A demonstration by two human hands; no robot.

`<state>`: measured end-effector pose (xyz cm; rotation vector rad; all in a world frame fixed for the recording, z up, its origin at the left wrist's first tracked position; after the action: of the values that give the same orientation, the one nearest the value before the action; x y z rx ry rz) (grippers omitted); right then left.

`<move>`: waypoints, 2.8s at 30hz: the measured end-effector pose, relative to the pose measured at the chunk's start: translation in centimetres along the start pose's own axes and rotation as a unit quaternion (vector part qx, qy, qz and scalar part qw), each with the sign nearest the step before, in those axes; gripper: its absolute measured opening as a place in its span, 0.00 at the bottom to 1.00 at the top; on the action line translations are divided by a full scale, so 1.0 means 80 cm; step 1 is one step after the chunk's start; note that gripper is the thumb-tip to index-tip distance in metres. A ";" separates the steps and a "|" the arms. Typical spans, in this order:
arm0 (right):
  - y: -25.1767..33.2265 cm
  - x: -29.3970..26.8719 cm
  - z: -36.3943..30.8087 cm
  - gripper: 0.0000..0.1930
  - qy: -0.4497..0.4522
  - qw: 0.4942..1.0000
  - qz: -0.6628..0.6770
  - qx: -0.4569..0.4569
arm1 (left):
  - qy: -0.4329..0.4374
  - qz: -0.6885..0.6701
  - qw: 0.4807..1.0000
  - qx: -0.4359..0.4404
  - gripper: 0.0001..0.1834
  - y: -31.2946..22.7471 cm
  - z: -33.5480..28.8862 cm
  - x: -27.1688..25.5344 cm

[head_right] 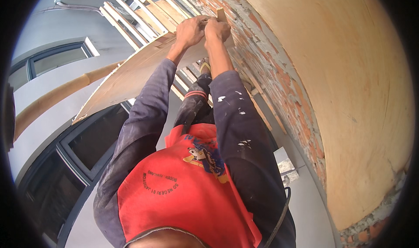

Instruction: The person secures a large sheet of plasterboard to a brick wall using a yellow staple gun. They hold the board in place with one hand while driving staples into the wooden battens with the other. The person then removes the board and repositions it.

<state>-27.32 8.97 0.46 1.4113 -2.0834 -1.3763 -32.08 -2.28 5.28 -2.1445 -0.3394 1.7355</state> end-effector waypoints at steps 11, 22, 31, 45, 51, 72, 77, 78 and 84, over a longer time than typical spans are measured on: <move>0.051 -0.043 -0.001 0.23 0.028 0.876 -0.166 -0.452 | -0.022 0.182 0.971 0.155 0.12 -0.067 0.009 0.008; 0.057 -0.027 0.021 0.18 0.136 0.852 -0.183 -0.471 | -0.057 0.155 0.970 0.177 0.11 -0.066 0.003 0.018; 0.063 -0.031 0.019 0.15 0.115 0.845 -0.193 -0.486 | -0.087 0.097 0.989 0.073 0.21 -0.052 -0.011 0.013; 0.058 -0.041 0.010 0.16 0.131 0.841 -0.215 -0.479 | -0.080 0.010 0.997 0.023 0.19 -0.060 -0.032 0.003; 0.055 -0.043 -0.002 0.18 0.103 0.830 -0.199 -0.510 | -0.098 0.016 0.995 0.023 0.13 -0.064 -0.039 0.006; 0.046 -0.031 0.015 0.20 0.119 0.822 -0.282 -0.480 | -0.073 0.075 0.994 0.005 0.19 -0.054 -0.024 0.014; 0.048 -0.037 0.006 0.21 0.098 0.815 -0.271 -0.502 | -0.081 0.043 0.995 -0.028 0.22 -0.049 -0.031 0.017; 0.049 -0.040 0.002 0.21 0.089 0.813 -0.269 -0.508 | -0.088 0.034 0.995 -0.028 0.23 -0.050 -0.033 0.016; 0.055 -0.044 -0.006 0.21 0.141 0.818 -0.236 -0.504 | -0.099 0.074 0.992 -0.005 0.25 -0.054 -0.048 0.018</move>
<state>-27.82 11.98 5.25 1.4724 -0.5573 -1.8553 -27.84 1.71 6.46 -2.0545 -0.2456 2.0420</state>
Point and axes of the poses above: each hand's wrist, its own z-axis towards the middle knuckle, its own x-axis out of the palm, y = z × x, the point moved 10 cm from there along z, towards the middle knuckle, and after that the axes turned 13 degrees about -x, right-handed, at the moved point
